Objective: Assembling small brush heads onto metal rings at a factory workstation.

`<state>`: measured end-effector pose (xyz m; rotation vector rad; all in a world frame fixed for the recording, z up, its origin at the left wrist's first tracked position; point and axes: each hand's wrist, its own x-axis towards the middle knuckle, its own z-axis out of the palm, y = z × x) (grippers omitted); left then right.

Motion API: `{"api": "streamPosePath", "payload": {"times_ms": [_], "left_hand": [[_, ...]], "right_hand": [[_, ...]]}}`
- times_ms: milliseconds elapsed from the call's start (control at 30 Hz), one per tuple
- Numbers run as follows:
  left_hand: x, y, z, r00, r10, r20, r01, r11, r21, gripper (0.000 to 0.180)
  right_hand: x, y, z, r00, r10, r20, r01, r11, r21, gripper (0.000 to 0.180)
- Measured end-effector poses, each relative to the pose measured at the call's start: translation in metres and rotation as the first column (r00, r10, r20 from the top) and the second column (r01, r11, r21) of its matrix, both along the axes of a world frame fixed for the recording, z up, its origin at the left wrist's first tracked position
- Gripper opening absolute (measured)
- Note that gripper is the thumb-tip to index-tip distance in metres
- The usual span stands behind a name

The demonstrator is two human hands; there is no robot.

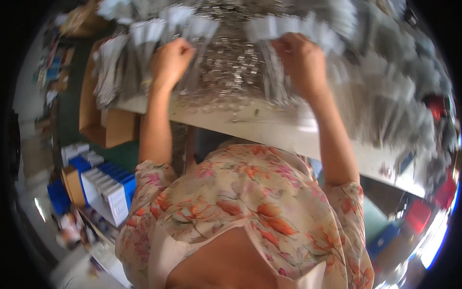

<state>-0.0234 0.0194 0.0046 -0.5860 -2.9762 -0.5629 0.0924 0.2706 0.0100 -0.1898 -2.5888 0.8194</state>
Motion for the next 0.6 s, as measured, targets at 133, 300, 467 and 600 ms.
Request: {"api": "streamPosePath", "payload": {"times_ms": [133,300,467,600], "left_hand": [[0.007,0.001,-0.002,0.997,0.021,0.073,-0.024,0.999,0.041,0.017],[0.01,-0.004,-0.009,0.999,-0.043,-0.024,0.044,0.998,0.046,0.013],[0.01,-0.005,0.001,1.0,-0.006,-0.007,0.006,1.0,-0.018,0.01],[0.016,-0.011,0.011,1.0,0.014,-0.027,-0.015,0.999,-0.046,0.01]], "right_hand": [[-0.016,0.01,-0.009,0.971,-0.034,0.235,0.034,0.999,0.007,0.027],[-0.013,0.028,-0.006,0.985,-0.03,0.173,0.111,0.867,-0.485,0.026],[0.032,0.088,0.018,0.962,-0.265,-0.073,0.118,0.639,-0.76,0.022],[0.089,0.118,-0.01,0.926,-0.305,0.222,0.306,0.952,0.032,0.015]]}}
